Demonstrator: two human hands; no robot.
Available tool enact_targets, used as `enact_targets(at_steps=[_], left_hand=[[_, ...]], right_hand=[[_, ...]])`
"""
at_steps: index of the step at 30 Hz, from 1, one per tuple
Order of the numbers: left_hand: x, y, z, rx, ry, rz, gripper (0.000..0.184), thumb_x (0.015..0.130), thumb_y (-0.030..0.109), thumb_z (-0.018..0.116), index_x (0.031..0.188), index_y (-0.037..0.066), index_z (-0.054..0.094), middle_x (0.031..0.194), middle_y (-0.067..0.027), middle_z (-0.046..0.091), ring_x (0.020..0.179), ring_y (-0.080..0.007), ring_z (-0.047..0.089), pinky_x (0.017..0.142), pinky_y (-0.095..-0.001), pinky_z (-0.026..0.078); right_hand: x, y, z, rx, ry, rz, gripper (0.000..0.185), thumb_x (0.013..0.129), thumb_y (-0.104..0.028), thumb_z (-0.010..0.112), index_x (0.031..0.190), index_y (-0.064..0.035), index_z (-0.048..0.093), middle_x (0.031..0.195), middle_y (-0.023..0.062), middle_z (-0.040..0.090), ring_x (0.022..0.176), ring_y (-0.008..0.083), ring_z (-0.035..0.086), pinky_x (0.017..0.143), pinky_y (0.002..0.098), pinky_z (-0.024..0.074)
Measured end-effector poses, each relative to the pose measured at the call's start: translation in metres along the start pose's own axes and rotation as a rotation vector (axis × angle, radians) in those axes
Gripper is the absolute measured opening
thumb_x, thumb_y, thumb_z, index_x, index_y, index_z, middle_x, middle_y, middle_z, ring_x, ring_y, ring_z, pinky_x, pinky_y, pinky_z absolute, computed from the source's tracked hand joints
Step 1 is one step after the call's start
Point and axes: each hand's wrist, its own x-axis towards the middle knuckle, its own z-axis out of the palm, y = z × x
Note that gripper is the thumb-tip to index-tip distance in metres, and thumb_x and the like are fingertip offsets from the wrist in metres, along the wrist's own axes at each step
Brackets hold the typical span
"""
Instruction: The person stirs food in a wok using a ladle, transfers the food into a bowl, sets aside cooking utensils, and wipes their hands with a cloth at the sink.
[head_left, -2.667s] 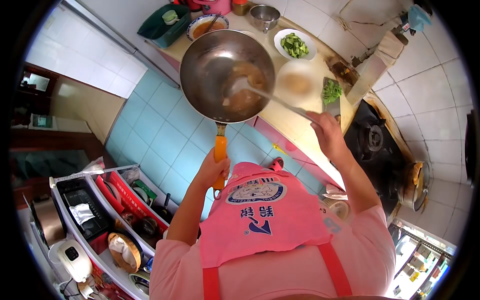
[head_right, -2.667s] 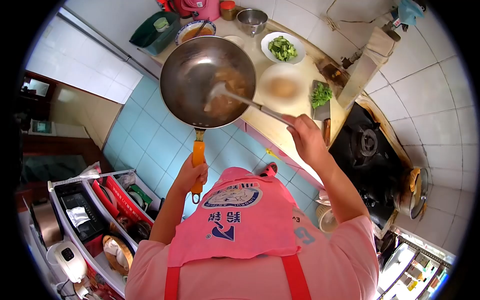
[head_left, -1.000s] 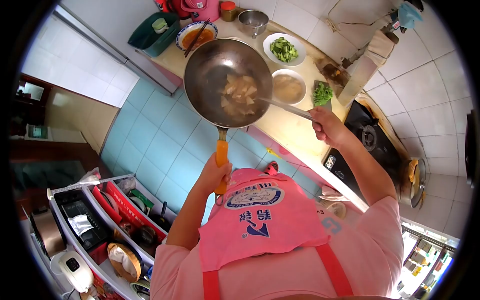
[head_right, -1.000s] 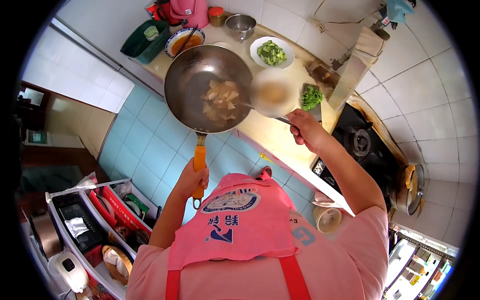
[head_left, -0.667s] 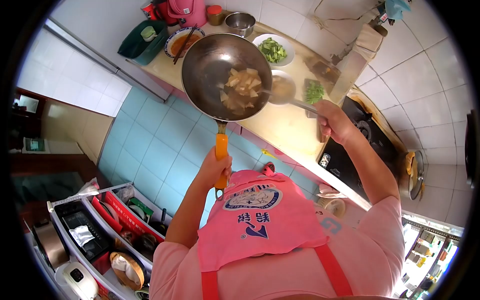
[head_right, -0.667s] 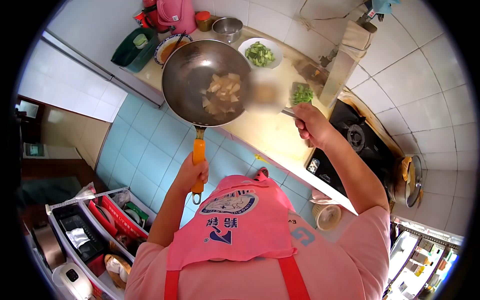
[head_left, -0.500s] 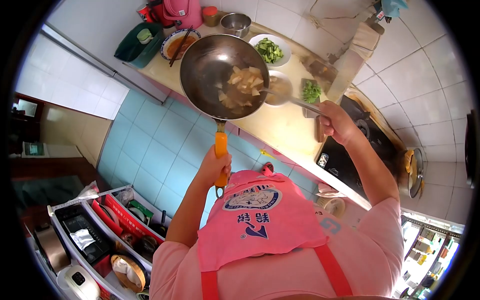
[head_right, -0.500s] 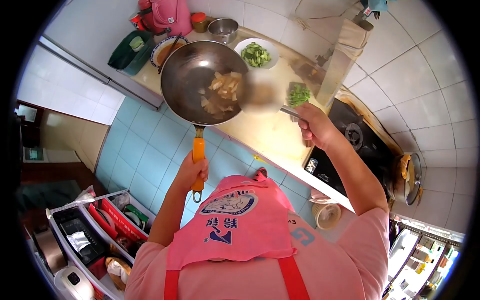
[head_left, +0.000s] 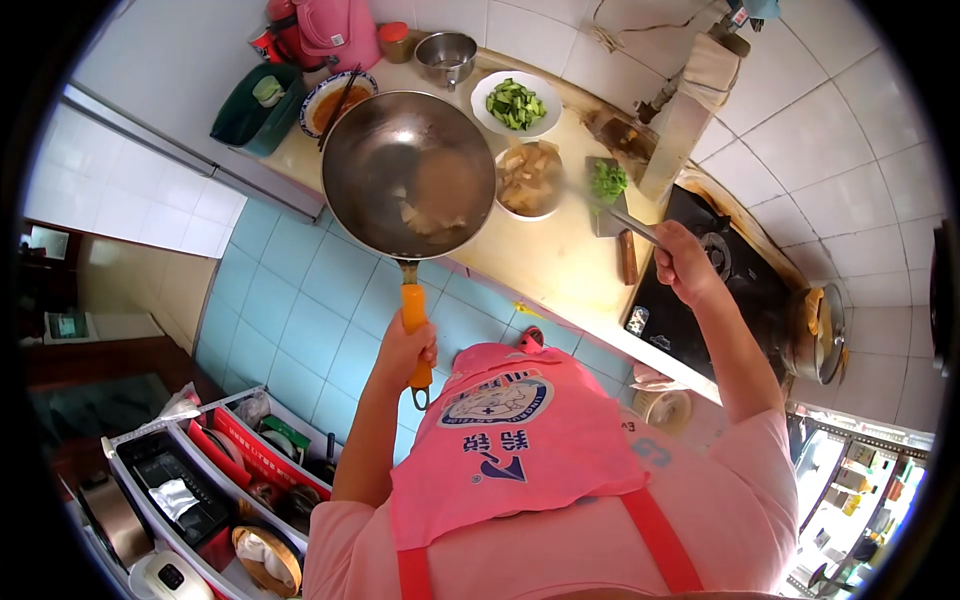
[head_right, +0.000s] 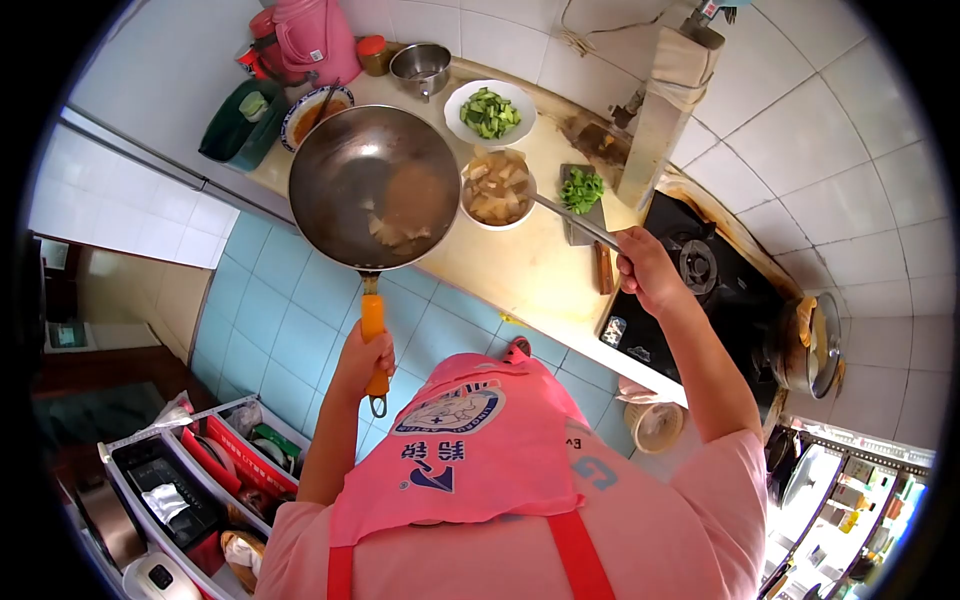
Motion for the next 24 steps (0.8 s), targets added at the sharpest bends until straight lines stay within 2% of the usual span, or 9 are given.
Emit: enact_targets(at_steps=[5, 7, 16, 18, 19, 21, 22, 24], left_hand=[[-0.004, -0.003, -0.005, 0.000, 0.030, -0.003, 0.017, 0.084, 0.007, 0.054, 0.095, 0.007, 0.040, 0.067, -0.0013, 0.045, 0.051, -0.0094, 0.045, 0.050, -0.0264, 0.044], [-0.005, -0.006, -0.006, 0.004, 0.031, -0.003, 0.017, 0.085, 0.007, 0.053, 0.096, 0.008, 0.041, 0.067, -0.0008, 0.044, 0.051, -0.0089, 0.044, 0.049, -0.0261, 0.043], [-0.013, -0.006, -0.008, 0.013, 0.038, 0.006, 0.016, 0.085, 0.007, 0.052, 0.096, 0.007, 0.040, 0.066, -0.0008, 0.044, 0.050, -0.0088, 0.043, 0.049, -0.0258, 0.043], [-0.014, -0.008, -0.009, 0.006, 0.028, 0.006, 0.015, 0.085, 0.007, 0.052, 0.094, 0.007, 0.040, 0.066, -0.0010, 0.045, 0.050, -0.0090, 0.044, 0.050, -0.0260, 0.044], [-0.013, -0.009, -0.010, 0.001, 0.025, 0.010, 0.015, 0.085, 0.007, 0.052, 0.094, 0.007, 0.040, 0.066, -0.0009, 0.045, 0.050, -0.0090, 0.044, 0.050, -0.0261, 0.044], [-0.013, -0.009, -0.011, -0.004, 0.023, 0.015, 0.015, 0.085, 0.007, 0.052, 0.094, 0.007, 0.040, 0.066, -0.0008, 0.045, 0.050, -0.0090, 0.044, 0.050, -0.0261, 0.044], [-0.015, -0.008, -0.011, -0.015, 0.022, 0.008, 0.015, 0.085, 0.007, 0.052, 0.094, 0.007, 0.040, 0.066, -0.0009, 0.045, 0.050, -0.0091, 0.044, 0.050, -0.0262, 0.044], [-0.015, -0.008, -0.012, -0.025, 0.019, 0.001, 0.015, 0.085, 0.006, 0.051, 0.094, 0.007, 0.040, 0.066, -0.0009, 0.045, 0.050, -0.0091, 0.044, 0.050, -0.0264, 0.044]], right_hand=[[0.018, 0.033, -0.008, -0.039, 0.028, -0.034, 0.017, 0.096, -0.023, 0.047, 0.089, -0.0066, 0.046, 0.057, 0.0001, 0.044, 0.039, 0.0079, 0.035, 0.036, 0.0227, 0.0284], [0.024, 0.044, -0.006, -0.059, 0.068, -0.038, 0.018, 0.096, -0.023, 0.048, 0.093, -0.0052, 0.048, 0.055, 0.0004, 0.043, 0.038, 0.0081, 0.036, 0.035, 0.0234, 0.0287], [0.026, 0.070, -0.003, -0.398, 0.153, -0.203, 0.020, 0.094, -0.020, 0.053, 0.101, -0.0012, 0.052, 0.060, 0.0016, 0.053, 0.042, 0.0072, 0.045, 0.039, 0.0227, 0.0343], [0.026, 0.072, 0.005, -0.535, 0.216, -0.294, 0.021, 0.092, -0.016, 0.055, 0.103, 0.0014, 0.052, 0.063, 0.0055, 0.057, 0.048, 0.0130, 0.053, 0.046, 0.0260, 0.0416], [0.024, 0.072, 0.010, -0.535, 0.217, -0.294, 0.021, 0.092, -0.016, 0.055, 0.103, 0.0014, 0.052, 0.063, 0.0055, 0.057, 0.048, 0.0130, 0.053, 0.046, 0.0260, 0.0416], [0.018, 0.070, 0.018, -0.782, 0.293, -0.480, 0.022, 0.090, -0.012, 0.056, 0.105, 0.0029, 0.050, 0.074, 0.0139, 0.062, 0.061, 0.0277, 0.062, 0.057, 0.0349, 0.0490], [0.016, 0.073, 0.017, -0.782, 0.291, -0.481, 0.022, 0.090, -0.012, 0.056, 0.105, 0.0029, 0.050, 0.074, 0.0139, 0.062, 0.061, 0.0277, 0.062, 0.057, 0.0349, 0.0490], [0.013, 0.081, 0.014, -0.884, 0.301, -0.691, 0.023, 0.089, -0.008, 0.055, 0.107, 0.0029, 0.048, 0.084, 0.0220, 0.063, 0.076, 0.0410, 0.062, 0.067, 0.0432, 0.0503]])
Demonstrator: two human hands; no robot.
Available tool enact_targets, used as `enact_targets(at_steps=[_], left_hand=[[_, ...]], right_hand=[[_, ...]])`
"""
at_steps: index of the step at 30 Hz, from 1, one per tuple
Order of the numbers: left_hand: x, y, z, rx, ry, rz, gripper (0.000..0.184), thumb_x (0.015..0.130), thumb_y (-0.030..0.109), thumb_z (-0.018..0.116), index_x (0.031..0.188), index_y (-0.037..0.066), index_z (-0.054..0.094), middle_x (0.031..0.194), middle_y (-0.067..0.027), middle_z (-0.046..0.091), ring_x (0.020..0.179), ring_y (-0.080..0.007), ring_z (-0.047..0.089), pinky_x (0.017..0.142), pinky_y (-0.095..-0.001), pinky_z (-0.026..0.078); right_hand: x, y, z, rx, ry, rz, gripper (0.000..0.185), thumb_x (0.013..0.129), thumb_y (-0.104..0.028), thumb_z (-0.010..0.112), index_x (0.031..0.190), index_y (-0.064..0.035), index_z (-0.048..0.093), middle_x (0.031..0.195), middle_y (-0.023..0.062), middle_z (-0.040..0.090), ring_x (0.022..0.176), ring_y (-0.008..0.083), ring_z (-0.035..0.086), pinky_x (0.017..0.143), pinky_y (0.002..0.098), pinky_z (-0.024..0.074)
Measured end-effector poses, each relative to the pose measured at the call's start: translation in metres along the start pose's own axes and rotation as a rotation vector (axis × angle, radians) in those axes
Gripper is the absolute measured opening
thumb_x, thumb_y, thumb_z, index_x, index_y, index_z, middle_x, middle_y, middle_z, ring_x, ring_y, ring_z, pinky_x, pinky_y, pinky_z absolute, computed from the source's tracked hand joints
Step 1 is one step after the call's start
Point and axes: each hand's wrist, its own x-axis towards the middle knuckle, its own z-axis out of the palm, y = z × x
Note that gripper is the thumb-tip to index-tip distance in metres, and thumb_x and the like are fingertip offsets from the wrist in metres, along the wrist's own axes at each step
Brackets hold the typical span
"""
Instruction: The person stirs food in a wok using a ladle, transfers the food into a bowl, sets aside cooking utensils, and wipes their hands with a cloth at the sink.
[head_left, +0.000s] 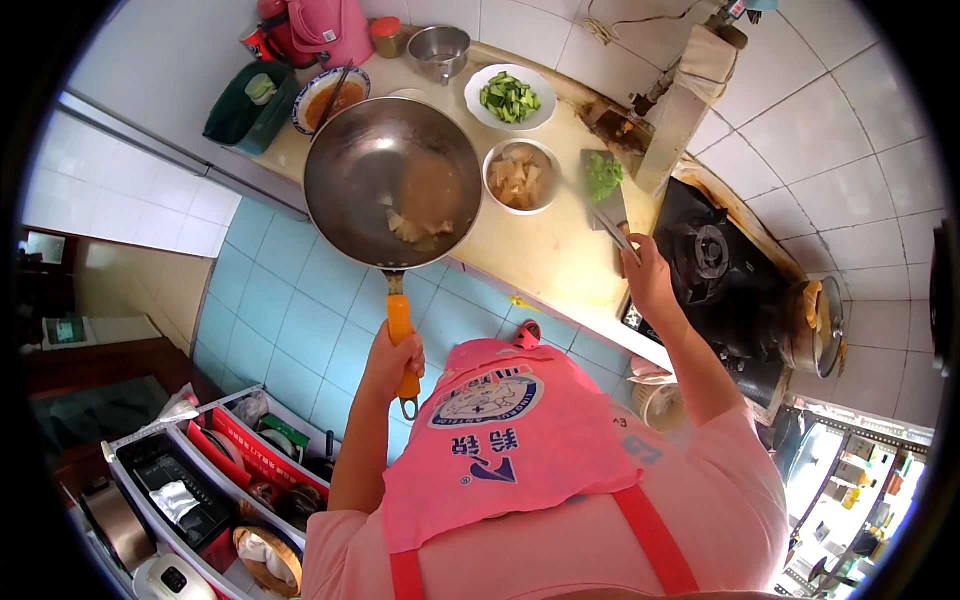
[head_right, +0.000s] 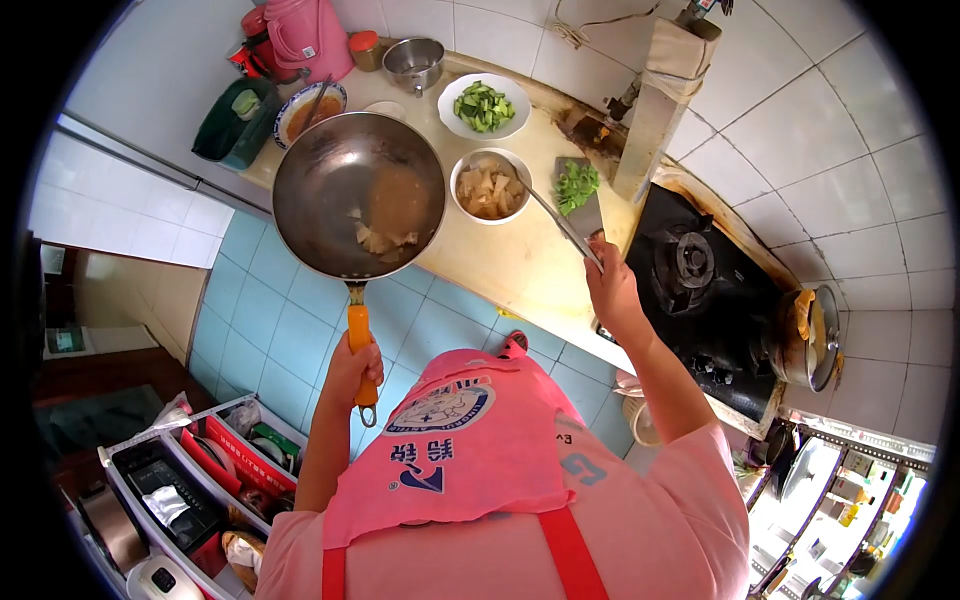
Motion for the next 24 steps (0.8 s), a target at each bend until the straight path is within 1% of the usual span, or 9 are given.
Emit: enact_targets(at_steps=[1, 3, 4, 6, 7, 9, 10, 16, 24], left_hand=[[0.000, -0.001, -0.001, 0.002, 0.003, 0.001, 0.015, 0.085, 0.006, 0.051, 0.095, 0.007, 0.040, 0.066, -0.0008, 0.045, 0.049, -0.0090, 0.044, 0.049, -0.0264, 0.044], [-0.001, -0.002, -0.001, 0.005, 0.005, 0.001, 0.015, 0.085, 0.006, 0.051, 0.095, 0.007, 0.040, 0.065, -0.0008, 0.045, 0.049, -0.0090, 0.044, 0.049, -0.0265, 0.044], [-0.001, -0.002, -0.001, 0.002, 0.008, -0.008, 0.015, 0.085, 0.006, 0.051, 0.095, 0.007, 0.040, 0.065, -0.0007, 0.045, 0.049, -0.0090, 0.044, 0.049, -0.0265, 0.044], [-0.002, -0.002, -0.002, -0.001, 0.011, -0.016, 0.015, 0.085, 0.006, 0.052, 0.095, 0.007, 0.040, 0.065, -0.0007, 0.044, 0.049, -0.0090, 0.044, 0.049, -0.0265, 0.044], [-0.003, -0.002, -0.002, -0.002, 0.008, -0.016, 0.016, 0.085, 0.006, 0.052, 0.095, 0.007, 0.040, 0.064, -0.0007, 0.044, 0.049, -0.0090, 0.044, 0.049, -0.0265, 0.043], [-0.003, -0.004, -0.002, -0.002, 0.003, -0.018, 0.016, 0.085, 0.006, 0.052, 0.095, 0.007, 0.040, 0.064, -0.0006, 0.044, 0.049, -0.0090, 0.043, 0.049, -0.0265, 0.043], [-0.003, -0.004, -0.003, 0.012, 0.007, -0.014, 0.016, 0.085, 0.006, 0.052, 0.095, 0.007, 0.040, 0.064, -0.0006, 0.044, 0.049, -0.0091, 0.043, 0.049, -0.0265, 0.043], [-0.005, -0.008, -0.004, -0.005, -0.009, -0.002, 0.015, 0.085, 0.006, 0.051, 0.094, 0.007, 0.040, 0.064, -0.0007, 0.044, 0.048, -0.0093, 0.043, 0.049, -0.0270, 0.043], [-0.005, -0.014, -0.010, -0.005, -0.017, 0.010, 0.016, 0.085, 0.008, 0.052, 0.095, 0.006, 0.040, 0.065, -0.0012, 0.044, 0.049, -0.0093, 0.044, 0.049, -0.0270, 0.044]], right_hand=[[-0.002, 0.003, 0.003, -0.001, 0.000, 0.001, 0.023, 0.089, -0.008, 0.055, 0.107, 0.0029, 0.048, 0.084, 0.0220, 0.063, 0.076, 0.0410, 0.062, 0.067, 0.0432, 0.0503], [-0.008, 0.010, 0.011, -0.112, 0.109, -0.221, 0.025, 0.088, -0.007, 0.056, 0.110, 0.0024, 0.047, 0.089, 0.0253, 0.062, 0.083, 0.0443, 0.061, 0.071, 0.0458, 0.0498], [-0.010, 0.012, 0.014, -0.112, 0.110, -0.220, 0.025, 0.088, -0.007, 0.056, 0.110, 0.0024, 0.047, 0.089, 0.0253, 0.062, 0.083, 0.0443, 0.061, 0.071, 0.0458, 0.0498], [-0.013, 0.015, 0.018, -0.125, -0.028, -0.014, 0.026, 0.085, -0.007, 0.057, 0.107, 0.0018, 0.045, 0.087, 0.0264, 0.061, 0.082, 0.0448, 0.060, 0.071, 0.0470, 0.0491], [-0.014, 0.019, 0.023, -0.126, -0.026, -0.012, 0.026, 0.085, -0.007, 0.057, 0.107, 0.0018, 0.045, 0.087, 0.0264, 0.061, 0.082, 0.0448, 0.060, 0.071, 0.0470, 0.0491], [-0.016, 0.028, 0.032, -0.085, -0.147, 0.177, 0.027, 0.083, -0.007, 0.057, 0.103, 0.0012, 0.043, 0.085, 0.0270, 0.060, 0.079, 0.0458, 0.060, 0.070, 0.0490, 0.0480], [-0.018, 0.032, 0.036, -0.073, -0.132, 0.154, 0.027, 0.081, -0.006, 0.057, 0.101, 0.0003, 0.041, 0.080, 0.0264, 0.058, 0.076, 0.0459, 0.059, 0.068, 0.0500, 0.0467], [-0.029, 0.018, 0.027, -0.020, 0.068, -0.044, 0.024, 0.083, -0.005, 0.055, 0.101, -0.0005, 0.040, 0.079, 0.0263, 0.057, 0.073, 0.0468, 0.057, 0.064, 0.0486, 0.0463], [-0.049, 0.015, 0.038, 0.084, -0.002, 0.079, 0.024, 0.085, -0.005, 0.055, 0.102, -0.0017, 0.039, 0.080, 0.0265, 0.057, 0.074, 0.0475, 0.058, 0.063, 0.0482, 0.0457]])
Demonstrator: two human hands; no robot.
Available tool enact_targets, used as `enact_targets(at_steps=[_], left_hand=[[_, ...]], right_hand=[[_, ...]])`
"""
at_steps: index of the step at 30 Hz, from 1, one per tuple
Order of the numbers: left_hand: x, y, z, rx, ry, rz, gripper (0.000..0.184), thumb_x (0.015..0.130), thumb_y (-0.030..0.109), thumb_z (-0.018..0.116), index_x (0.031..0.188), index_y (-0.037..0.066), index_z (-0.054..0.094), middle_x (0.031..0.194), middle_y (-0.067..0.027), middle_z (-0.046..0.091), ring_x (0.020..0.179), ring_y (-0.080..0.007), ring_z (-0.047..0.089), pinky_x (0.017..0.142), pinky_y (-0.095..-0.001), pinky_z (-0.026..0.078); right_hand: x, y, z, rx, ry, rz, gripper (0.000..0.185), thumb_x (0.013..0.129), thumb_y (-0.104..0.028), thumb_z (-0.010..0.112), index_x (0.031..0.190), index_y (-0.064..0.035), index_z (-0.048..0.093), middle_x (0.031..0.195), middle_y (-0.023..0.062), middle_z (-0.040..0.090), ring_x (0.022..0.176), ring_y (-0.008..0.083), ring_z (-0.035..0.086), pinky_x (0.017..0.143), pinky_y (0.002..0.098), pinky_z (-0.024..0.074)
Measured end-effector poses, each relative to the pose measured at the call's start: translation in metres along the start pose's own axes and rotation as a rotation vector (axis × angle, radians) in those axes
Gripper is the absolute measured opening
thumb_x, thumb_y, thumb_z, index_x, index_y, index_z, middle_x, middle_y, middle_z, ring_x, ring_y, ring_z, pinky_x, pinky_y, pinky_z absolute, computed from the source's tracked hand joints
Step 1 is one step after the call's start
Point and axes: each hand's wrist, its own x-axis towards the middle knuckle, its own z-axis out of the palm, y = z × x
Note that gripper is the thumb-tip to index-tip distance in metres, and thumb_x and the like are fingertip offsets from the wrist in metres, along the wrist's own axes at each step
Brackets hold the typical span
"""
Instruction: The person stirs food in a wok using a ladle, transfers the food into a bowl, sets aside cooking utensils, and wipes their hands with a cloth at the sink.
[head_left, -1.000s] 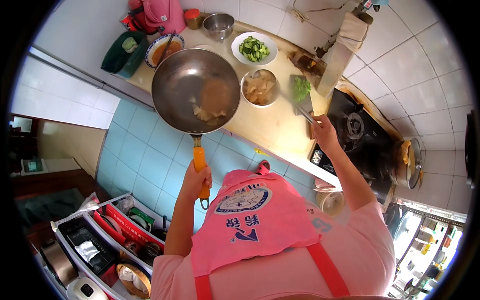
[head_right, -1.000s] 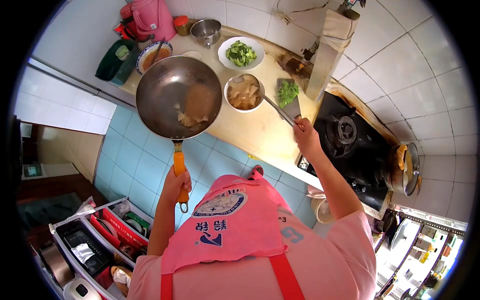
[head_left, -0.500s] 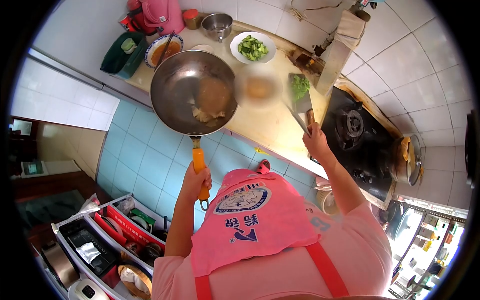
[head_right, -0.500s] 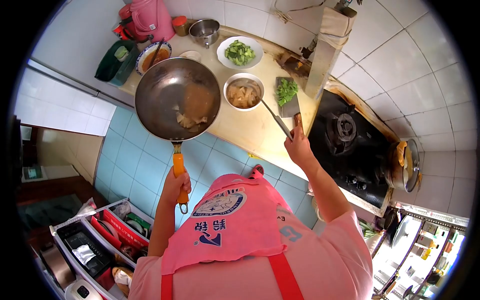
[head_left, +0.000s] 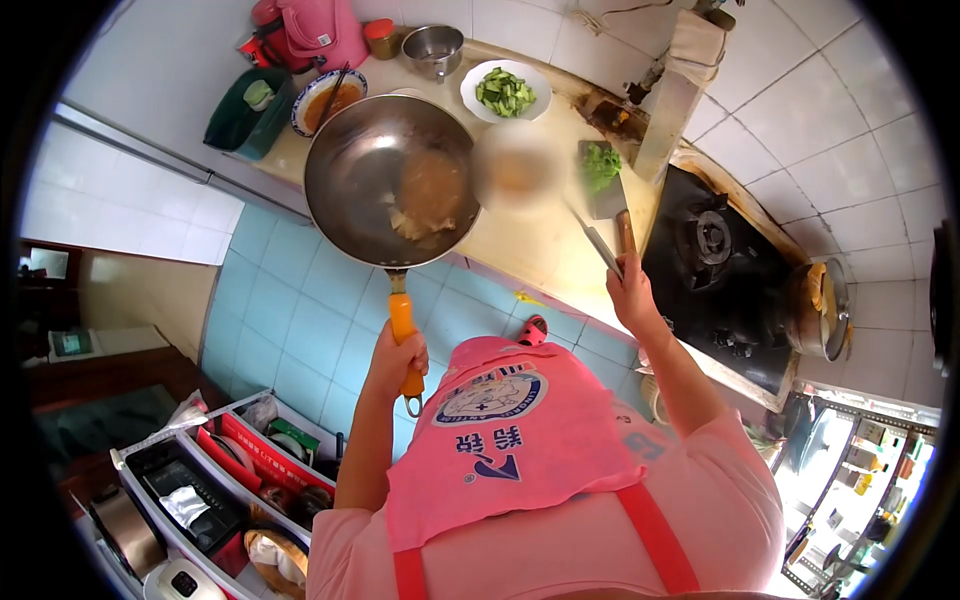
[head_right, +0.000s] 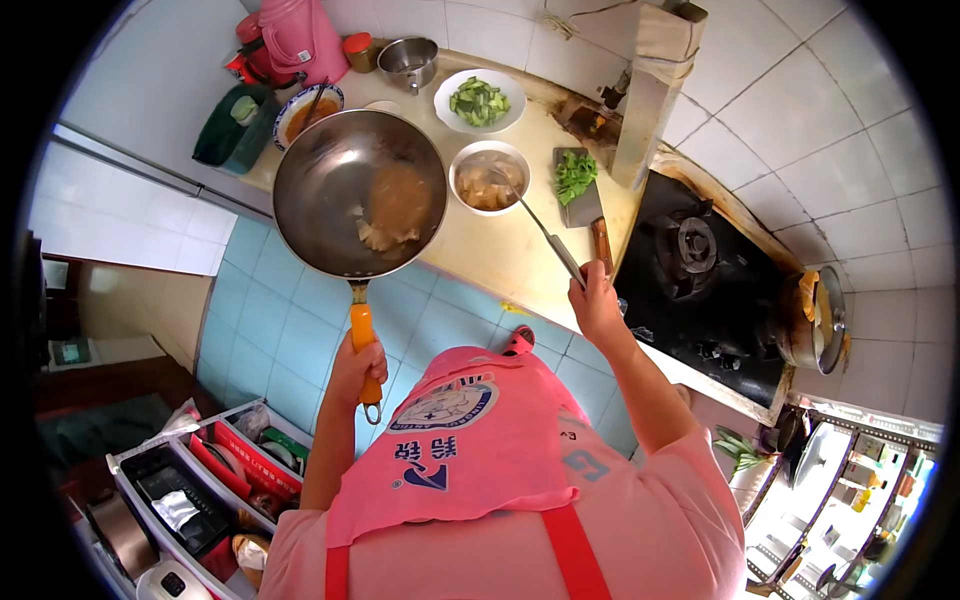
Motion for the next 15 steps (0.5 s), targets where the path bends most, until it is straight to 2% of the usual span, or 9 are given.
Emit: enact_targets(at_steps=[5, 6, 7, 9, 15], left_hand=[[-0.002, 0.003, 0.001, 0.042, -0.032, 0.026, 0.017, 0.084, 0.008, 0.053, 0.095, 0.007, 0.040, 0.065, -0.0010, 0.045, 0.051, -0.0091, 0.044, 0.049, -0.0262, 0.044], [-0.002, 0.003, 0.001, 0.044, -0.028, 0.027, 0.017, 0.084, 0.008, 0.053, 0.095, 0.007, 0.040, 0.065, -0.0010, 0.045, 0.051, -0.0091, 0.044, 0.049, -0.0262, 0.044], [-0.002, 0.003, 0.001, 0.044, -0.035, 0.025, 0.017, 0.084, 0.008, 0.052, 0.095, 0.007, 0.040, 0.065, -0.0010, 0.044, 0.051, -0.0091, 0.044, 0.049, -0.0261, 0.044], [0.000, 0.002, -0.001, 0.043, -0.043, 0.023, 0.016, 0.084, 0.007, 0.052, 0.095, 0.007, 0.040, 0.065, -0.0009, 0.044, 0.051, -0.0091, 0.044, 0.049, -0.0259, 0.043], [0.002, 0.003, 0.004, 0.025, -0.090, 0.024, 0.016, 0.084, 0.006, 0.051, 0.094, 0.007, 0.039, 0.065, -0.0010, 0.044, 0.051, -0.0091, 0.044, 0.049, -0.0260, 0.043]], right_hand=[[0.011, 0.007, 0.016, -0.050, 0.162, -0.098, 0.019, 0.085, -0.005, 0.055, 0.098, -0.0013, 0.041, 0.075, 0.0241, 0.056, 0.069, 0.0461, 0.055, 0.061, 0.0475, 0.0438], [0.010, 0.004, 0.013, 0.022, 0.149, -0.035, 0.019, 0.085, -0.005, 0.056, 0.096, -0.0010, 0.042, 0.074, 0.0226, 0.055, 0.065, 0.0435, 0.053, 0.059, 0.0458, 0.0430], [0.009, -0.001, 0.011, 0.054, 0.192, -0.059, 0.019, 0.086, -0.007, 0.057, 0.097, -0.0011, 0.042, 0.072, 0.0215, 0.054, 0.063, 0.0401, 0.053, 0.059, 0.0435, 0.0430], [0.006, -0.007, 0.002, 0.102, 0.121, 0.076, 0.019, 0.087, -0.009, 0.056, 0.098, -0.0014, 0.042, 0.070, 0.0209, 0.052, 0.063, 0.0383, 0.053, 0.059, 0.0413, 0.0432], [0.006, -0.009, -0.003, 0.082, 0.129, 0.061, 0.020, 0.088, -0.012, 0.056, 0.099, -0.0011, 0.043, 0.071, 0.0206, 0.053, 0.065, 0.0363, 0.054, 0.061, 0.0390, 0.0442]])
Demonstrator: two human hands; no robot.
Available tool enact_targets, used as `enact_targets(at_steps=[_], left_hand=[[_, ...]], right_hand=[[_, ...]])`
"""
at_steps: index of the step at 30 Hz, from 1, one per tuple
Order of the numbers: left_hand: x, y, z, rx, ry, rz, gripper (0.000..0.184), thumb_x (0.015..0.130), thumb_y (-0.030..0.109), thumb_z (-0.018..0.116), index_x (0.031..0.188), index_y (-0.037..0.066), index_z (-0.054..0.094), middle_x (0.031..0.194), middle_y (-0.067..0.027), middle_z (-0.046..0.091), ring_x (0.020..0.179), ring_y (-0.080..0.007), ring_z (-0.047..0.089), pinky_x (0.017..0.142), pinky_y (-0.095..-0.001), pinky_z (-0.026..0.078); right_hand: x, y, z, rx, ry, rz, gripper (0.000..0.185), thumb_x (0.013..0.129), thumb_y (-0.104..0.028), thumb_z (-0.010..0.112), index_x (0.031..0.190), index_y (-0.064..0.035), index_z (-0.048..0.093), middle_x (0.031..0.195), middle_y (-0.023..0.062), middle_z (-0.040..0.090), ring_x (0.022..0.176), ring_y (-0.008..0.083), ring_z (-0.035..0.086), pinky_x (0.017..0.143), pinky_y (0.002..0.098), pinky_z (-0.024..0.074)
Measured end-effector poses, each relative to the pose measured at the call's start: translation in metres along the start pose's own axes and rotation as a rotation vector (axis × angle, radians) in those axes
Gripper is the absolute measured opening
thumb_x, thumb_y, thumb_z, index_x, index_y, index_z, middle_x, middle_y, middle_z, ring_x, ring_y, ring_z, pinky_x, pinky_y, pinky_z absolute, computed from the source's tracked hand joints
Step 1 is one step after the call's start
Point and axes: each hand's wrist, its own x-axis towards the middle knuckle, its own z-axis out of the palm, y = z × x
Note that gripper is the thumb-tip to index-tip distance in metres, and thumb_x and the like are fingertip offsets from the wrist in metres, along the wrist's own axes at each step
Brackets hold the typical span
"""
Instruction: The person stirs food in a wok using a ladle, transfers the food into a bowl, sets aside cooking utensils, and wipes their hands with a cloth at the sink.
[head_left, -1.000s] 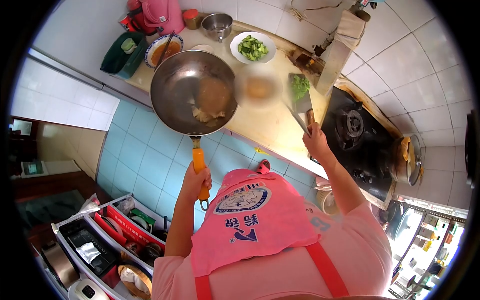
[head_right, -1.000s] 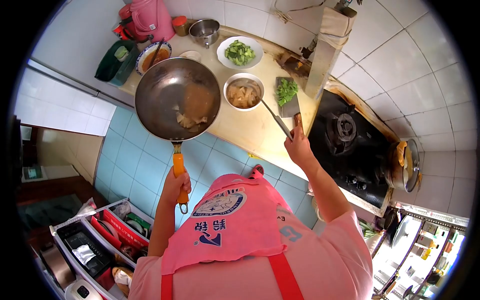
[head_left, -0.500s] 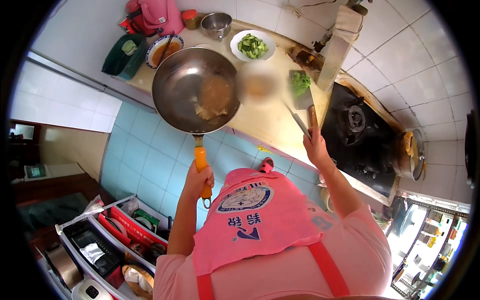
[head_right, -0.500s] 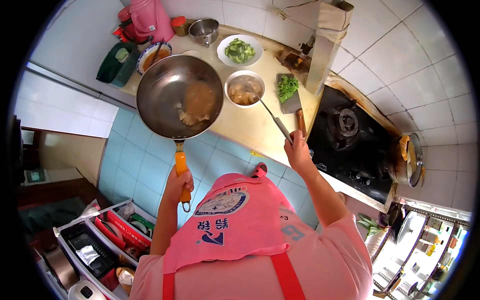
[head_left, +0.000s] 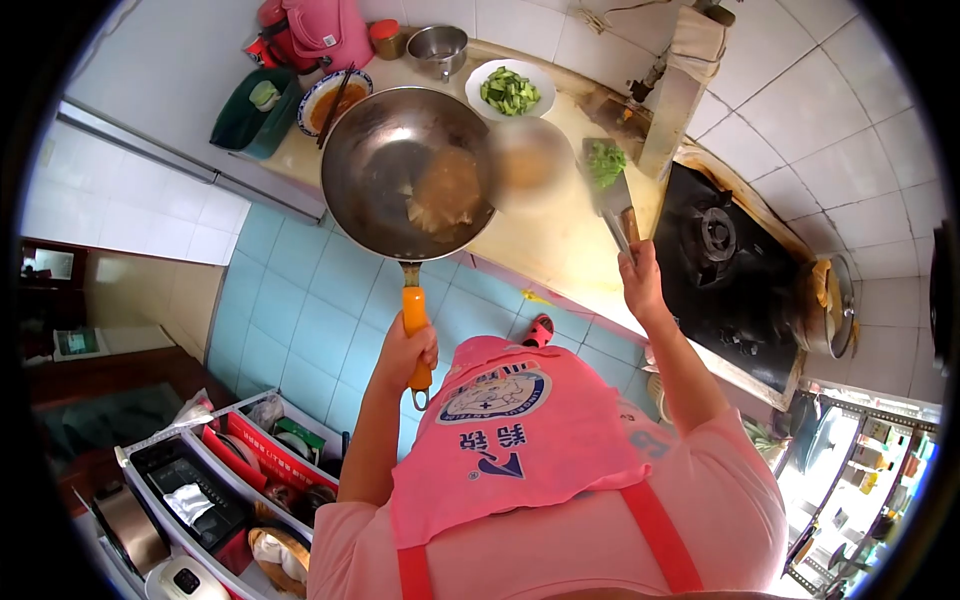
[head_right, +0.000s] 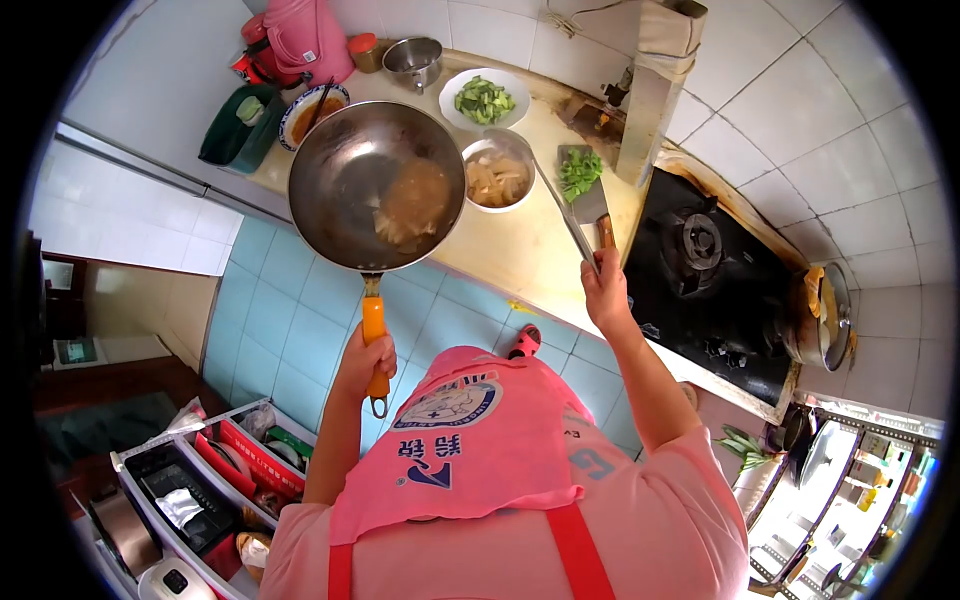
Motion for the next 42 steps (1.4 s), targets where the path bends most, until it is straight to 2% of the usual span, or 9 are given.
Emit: enact_targets(at_steps=[4, 8, 10, 14, 19, 23, 28, 33, 42], left_hand=[[-0.001, -0.005, -0.003, -0.004, -0.004, 0.002, 0.016, 0.084, 0.006, 0.051, 0.095, 0.008, 0.040, 0.065, -0.0004, 0.043, 0.050, -0.0088, 0.043, 0.048, -0.0260, 0.042], [-0.002, -0.005, -0.004, -0.021, -0.008, -0.007, 0.017, 0.083, 0.006, 0.052, 0.096, 0.008, 0.041, 0.064, -0.0002, 0.043, 0.050, -0.0086, 0.042, 0.048, -0.0261, 0.041], [-0.003, -0.006, -0.003, -0.024, -0.016, -0.004, 0.018, 0.082, 0.006, 0.052, 0.096, 0.008, 0.041, 0.064, -0.0003, 0.043, 0.050, -0.0088, 0.042, 0.048, -0.0263, 0.041], [-0.003, -0.009, -0.004, -0.023, -0.050, -0.004, 0.019, 0.082, 0.006, 0.053, 0.096, 0.008, 0.041, 0.065, -0.0005, 0.044, 0.048, -0.0090, 0.042, 0.047, -0.0263, 0.040], [-0.008, -0.008, 0.000, -0.008, -0.066, 0.017, 0.019, 0.082, 0.006, 0.053, 0.096, 0.009, 0.041, 0.064, -0.0004, 0.043, 0.048, -0.0089, 0.042, 0.046, -0.0261, 0.040], [-0.010, -0.004, 0.000, 0.033, -0.067, 0.027, 0.019, 0.081, 0.007, 0.053, 0.096, 0.008, 0.040, 0.064, -0.0007, 0.044, 0.048, -0.0092, 0.043, 0.046, -0.0261, 0.041], [-0.016, 0.008, 0.002, 0.121, -0.014, 0.006, 0.017, 0.081, 0.006, 0.052, 0.094, 0.008, 0.040, 0.064, -0.0012, 0.045, 0.051, -0.0104, 0.044, 0.051, -0.0265, 0.042], [-0.014, 0.003, 0.000, 0.113, 0.012, 0.019, 0.019, 0.081, 0.007, 0.052, 0.096, 0.008, 0.040, 0.064, -0.0013, 0.044, 0.049, -0.0104, 0.043, 0.048, -0.0267, 0.041], [-0.020, 0.009, -0.001, 0.057, 0.025, -0.013, 0.017, 0.083, 0.005, 0.050, 0.095, 0.008, 0.039, 0.064, -0.0015, 0.045, 0.052, -0.0101, 0.044, 0.051, -0.0272, 0.043]], right_hand=[[-0.001, 0.001, -0.002, -0.006, -0.015, 0.036, 0.021, 0.089, -0.013, 0.056, 0.099, -0.0009, 0.043, 0.072, 0.0192, 0.054, 0.064, 0.0309, 0.054, 0.061, 0.0383, 0.0442], [-0.007, -0.043, -0.017, 0.063, -0.075, 0.013, 0.019, 0.089, -0.012, 0.056, 0.099, -0.0007, 0.045, 0.072, 0.0159, 0.054, 0.063, 0.0265, 0.052, 0.061, 0.0359, 0.0438], [-0.005, -0.048, -0.011, 0.078, -0.102, -0.132, 0.020, 0.091, -0.012, 0.055, 0.103, -0.0001, 0.046, 0.073, 0.0157, 0.054, 0.064, 0.0244, 0.053, 0.061, 0.0339, 0.0439], [0.006, -0.091, 0.008, 0.110, -0.290, -0.136, 0.019, 0.092, -0.012, 0.054, 0.104, -0.0001, 0.045, 0.073, 0.0180, 0.058, 0.066, 0.0314, 0.059, 0.062, 0.0368, 0.0459], [0.017, -0.105, 0.037, 0.053, -0.265, -0.292, 0.017, 0.091, -0.010, 0.055, 0.101, -0.0012, 0.046, 0.075, 0.0208, 0.059, 0.070, 0.0384, 0.060, 0.062, 0.0417, 0.0472], [0.011, -0.098, 0.026, 0.010, -0.291, -0.394, 0.018, 0.089, -0.009, 0.057, 0.101, -0.0013, 0.047, 0.078, 0.0202, 0.059, 0.070, 0.0386, 0.059, 0.061, 0.0427, 0.0473], [0.002, -0.093, -0.007, -0.174, -0.291, -0.660, 0.025, 0.082, -0.004, 0.064, 0.101, -0.0016, 0.049, 0.080, 0.0164, 0.055, 0.069, 0.0360, 0.058, 0.059, 0.0420, 0.0470], [-0.004, -0.101, -0.009, -0.174, -0.232, -0.691, 0.028, 0.079, -0.001, 0.065, 0.102, -0.0018, 0.050, 0.080, 0.0150, 0.055, 0.068, 0.0350, 0.058, 0.058, 0.0407, 0.0471], [0.001, -0.091, -0.014, -0.183, -0.297, -0.709, 0.024, 0.082, -0.002, 0.062, 0.103, -0.0009, 0.049, 0.083, 0.0172, 0.056, 0.070, 0.0369, 0.058, 0.062, 0.0422, 0.0477]])
